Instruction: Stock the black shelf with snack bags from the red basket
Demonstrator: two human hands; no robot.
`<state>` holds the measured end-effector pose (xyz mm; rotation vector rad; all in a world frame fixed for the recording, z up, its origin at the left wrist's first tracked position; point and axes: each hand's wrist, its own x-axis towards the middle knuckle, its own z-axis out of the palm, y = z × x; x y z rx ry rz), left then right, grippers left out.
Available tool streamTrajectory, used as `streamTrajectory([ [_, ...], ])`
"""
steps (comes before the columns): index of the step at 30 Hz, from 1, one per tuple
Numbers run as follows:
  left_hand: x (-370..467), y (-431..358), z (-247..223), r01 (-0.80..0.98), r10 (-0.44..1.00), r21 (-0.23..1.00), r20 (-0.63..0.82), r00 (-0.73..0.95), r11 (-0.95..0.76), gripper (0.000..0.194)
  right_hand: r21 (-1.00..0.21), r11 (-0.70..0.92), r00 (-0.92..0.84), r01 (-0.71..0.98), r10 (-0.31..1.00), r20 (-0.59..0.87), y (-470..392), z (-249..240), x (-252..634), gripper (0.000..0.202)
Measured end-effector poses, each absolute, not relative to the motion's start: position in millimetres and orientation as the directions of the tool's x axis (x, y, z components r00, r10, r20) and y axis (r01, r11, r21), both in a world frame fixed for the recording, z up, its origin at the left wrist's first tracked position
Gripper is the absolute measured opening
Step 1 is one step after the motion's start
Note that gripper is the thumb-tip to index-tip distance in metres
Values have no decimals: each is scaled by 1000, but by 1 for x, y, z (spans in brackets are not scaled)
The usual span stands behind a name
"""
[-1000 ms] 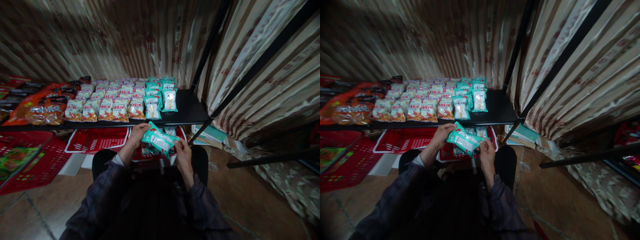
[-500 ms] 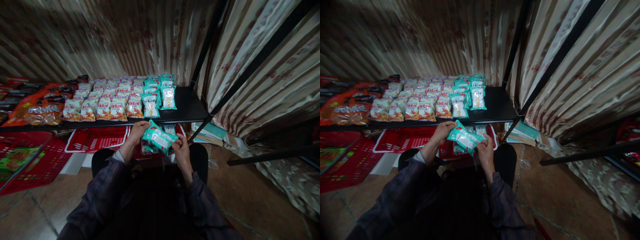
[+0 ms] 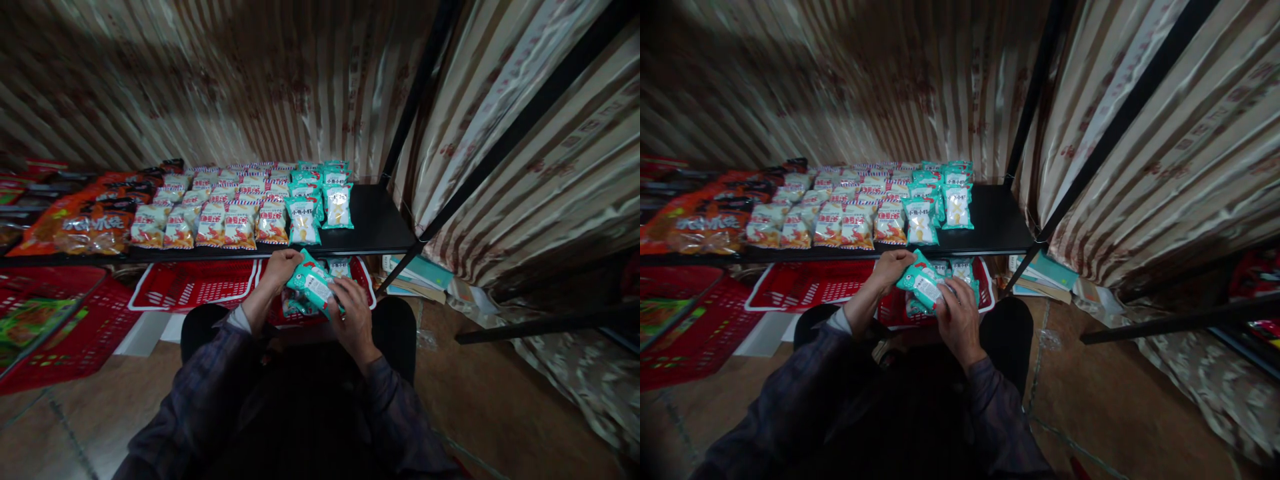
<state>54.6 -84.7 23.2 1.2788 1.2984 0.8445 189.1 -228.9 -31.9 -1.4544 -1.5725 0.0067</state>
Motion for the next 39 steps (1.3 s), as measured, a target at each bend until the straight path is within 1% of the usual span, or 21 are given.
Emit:
streamTrajectory([
  [4,54,-84,25,234,966,958,-205,159,165,17,-531,283,79,799,825,559,-228,-30,185,42],
  [9,52,-81,25,227,949,952,-251,190,206,20,-434,273,-5,859,852,524,-230,-31,181,57],
  [12,49,-79,25,250,943,947,-257,210,202,18,-406,259,-19,876,861,508,-231,-33,177,61],
  [18,46,-81,27,257,921,938,-298,251,233,17,-439,227,65,869,828,557,-230,-40,170,60],
  [20,46,-84,30,242,918,942,-296,264,233,20,-470,225,103,854,811,575,-229,-41,169,59],
  [22,46,-87,35,200,912,948,-298,282,248,25,-532,220,159,818,802,576,-227,-39,169,57],
  [24,46,-89,38,149,902,950,-308,302,274,32,-629,202,237,751,806,542,-226,-36,168,57],
  [26,46,-92,39,113,897,954,-299,327,277,38,-749,167,321,641,828,459,-225,-32,167,57],
  [29,45,-96,37,74,894,968,-251,372,241,42,-904,117,396,411,871,292,-225,-28,167,61],
  [31,44,-99,34,43,891,971,-234,388,236,44,-965,93,423,246,885,193,-226,-27,168,63],
  [33,43,-100,32,7,890,969,-229,395,247,44,-994,65,449,90,888,99,-226,-27,168,63],
  [35,41,-101,30,-33,880,963,-231,416,269,44,-998,47,455,-51,890,19,-224,-27,167,61],
  [39,38,-102,27,-102,838,938,-244,489,332,42,-962,47,394,-270,917,-66,-219,-23,165,53],
])
